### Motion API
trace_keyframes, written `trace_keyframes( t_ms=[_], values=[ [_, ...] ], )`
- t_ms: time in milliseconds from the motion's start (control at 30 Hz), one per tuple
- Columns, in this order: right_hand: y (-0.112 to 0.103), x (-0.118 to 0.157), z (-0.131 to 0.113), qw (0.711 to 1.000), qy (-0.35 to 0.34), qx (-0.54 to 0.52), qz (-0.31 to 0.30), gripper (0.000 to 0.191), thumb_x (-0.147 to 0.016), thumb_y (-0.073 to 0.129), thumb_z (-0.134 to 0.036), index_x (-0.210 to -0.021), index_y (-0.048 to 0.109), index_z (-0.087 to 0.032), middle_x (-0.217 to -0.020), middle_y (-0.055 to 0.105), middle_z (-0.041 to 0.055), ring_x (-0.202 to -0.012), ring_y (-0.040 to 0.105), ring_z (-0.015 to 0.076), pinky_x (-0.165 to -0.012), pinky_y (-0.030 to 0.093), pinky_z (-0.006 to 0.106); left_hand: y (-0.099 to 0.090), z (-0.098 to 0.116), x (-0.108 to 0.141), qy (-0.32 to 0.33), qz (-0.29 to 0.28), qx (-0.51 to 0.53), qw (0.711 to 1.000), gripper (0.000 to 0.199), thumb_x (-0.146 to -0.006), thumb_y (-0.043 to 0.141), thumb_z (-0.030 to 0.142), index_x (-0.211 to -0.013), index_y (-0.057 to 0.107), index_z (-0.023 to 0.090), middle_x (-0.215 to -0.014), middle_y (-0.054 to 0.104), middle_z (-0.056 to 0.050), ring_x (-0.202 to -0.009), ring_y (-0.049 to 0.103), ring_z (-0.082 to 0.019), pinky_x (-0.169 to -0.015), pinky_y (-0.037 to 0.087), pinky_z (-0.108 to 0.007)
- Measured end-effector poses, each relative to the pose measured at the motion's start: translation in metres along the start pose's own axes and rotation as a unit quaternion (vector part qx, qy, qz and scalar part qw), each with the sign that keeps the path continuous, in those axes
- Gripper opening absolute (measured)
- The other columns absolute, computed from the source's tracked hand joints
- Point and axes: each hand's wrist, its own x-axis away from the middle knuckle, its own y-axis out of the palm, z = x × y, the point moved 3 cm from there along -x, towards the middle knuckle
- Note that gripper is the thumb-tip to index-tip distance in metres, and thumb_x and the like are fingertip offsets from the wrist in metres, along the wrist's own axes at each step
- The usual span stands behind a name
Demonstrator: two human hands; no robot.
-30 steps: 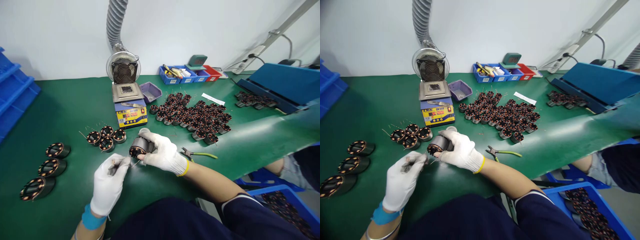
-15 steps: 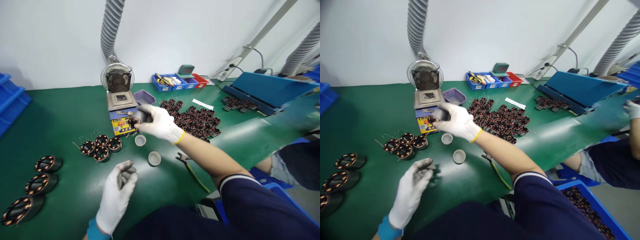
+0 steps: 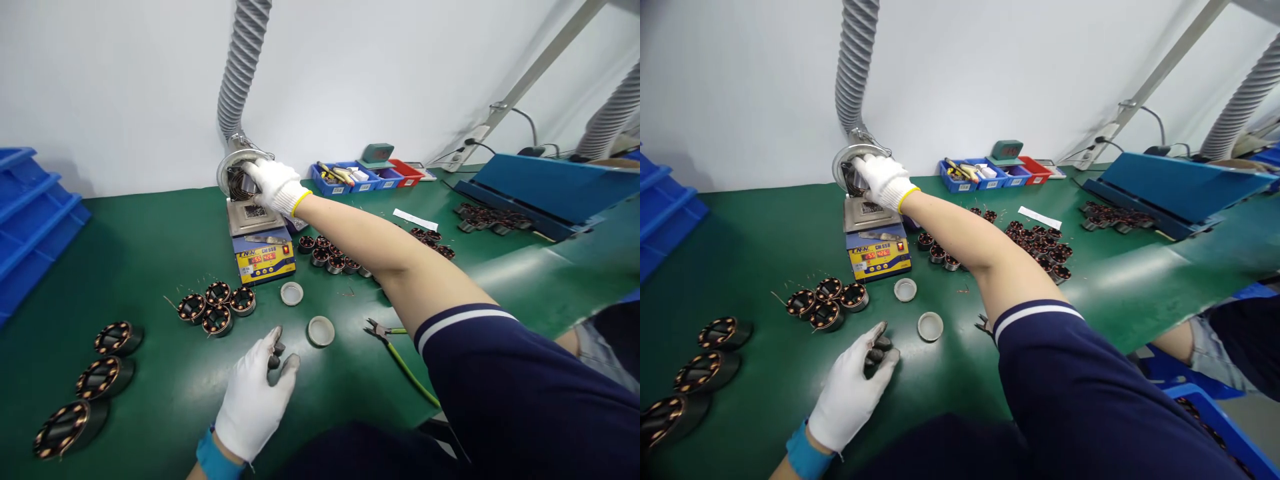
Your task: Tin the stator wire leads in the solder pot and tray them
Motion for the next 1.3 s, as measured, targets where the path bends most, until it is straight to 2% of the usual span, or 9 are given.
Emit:
trace_keyframes(
  t_ms=[233,500,900,1100,1200,1300],
  values=[
    [0.016,0.004,-0.011,0.995,-0.085,0.060,-0.006,0.067,-0.083,0.057,-0.025,-0.144,0.033,-0.012,-0.133,0.049,0.0191,-0.113,0.049,0.0333,-0.089,0.042,0.045,0.004,0.002,0.002,0.014,-0.024,-0.016,1.000,0.045,-0.084,0.057,0.036,-0.125,0.057,0.016,-0.101,0.071,-0.010,-0.082,0.068,-0.023,-0.079,0.055,-0.042],
    [0.017,0.005,-0.015,0.993,-0.088,0.078,0.002,0.062,-0.086,0.055,-0.022,-0.143,0.035,-0.013,-0.131,0.050,0.0187,-0.113,0.050,0.0336,-0.088,0.043,0.044,0.002,0.004,0.002,0.040,-0.020,-0.022,0.999,0.044,-0.085,0.056,0.036,-0.124,0.057,0.016,-0.101,0.072,-0.011,-0.084,0.069,-0.024,-0.078,0.056,-0.041],
    [0.016,0.005,-0.017,0.991,-0.091,0.098,-0.005,0.060,-0.086,0.053,-0.022,-0.143,0.035,-0.012,-0.129,0.052,0.0192,-0.112,0.051,0.0338,-0.086,0.044,0.044,0.003,0.003,0.002,0.027,-0.020,-0.014,0.999,0.044,-0.084,0.057,0.037,-0.123,0.058,0.017,-0.101,0.072,-0.011,-0.083,0.069,-0.024,-0.079,0.056,-0.041],
    [0.010,0.002,-0.010,0.998,-0.057,0.036,0.013,0.067,-0.081,0.060,-0.024,-0.143,0.038,-0.015,-0.130,0.052,0.0171,-0.116,0.052,0.0345,-0.092,0.044,0.047,0.001,0.000,0.002,0.023,-0.009,-0.006,1.000,0.043,-0.084,0.057,0.035,-0.124,0.058,0.018,-0.101,0.071,-0.009,-0.083,0.068,-0.023,-0.079,0.056,-0.041],
    [0.000,0.006,-0.003,0.997,0.002,-0.050,0.058,0.070,-0.079,0.064,-0.029,-0.143,0.040,-0.017,-0.133,0.051,0.0150,-0.117,0.053,0.0347,-0.093,0.046,0.049,-0.001,0.000,0.002,0.020,0.012,0.019,1.000,0.042,-0.085,0.059,0.035,-0.124,0.059,0.019,-0.101,0.071,-0.008,-0.084,0.068,-0.022,-0.079,0.057,-0.039],
    [-0.007,0.021,0.000,0.978,0.043,-0.172,0.107,0.067,-0.078,0.066,-0.035,-0.139,0.046,-0.017,-0.132,0.055,0.0126,-0.118,0.054,0.0321,-0.097,0.046,0.049,-0.003,0.001,0.001,0.007,0.057,0.066,0.996,0.042,-0.085,0.060,0.036,-0.124,0.059,0.018,-0.103,0.070,-0.010,-0.089,0.068,-0.022,-0.079,0.057,-0.037]
  ],
)
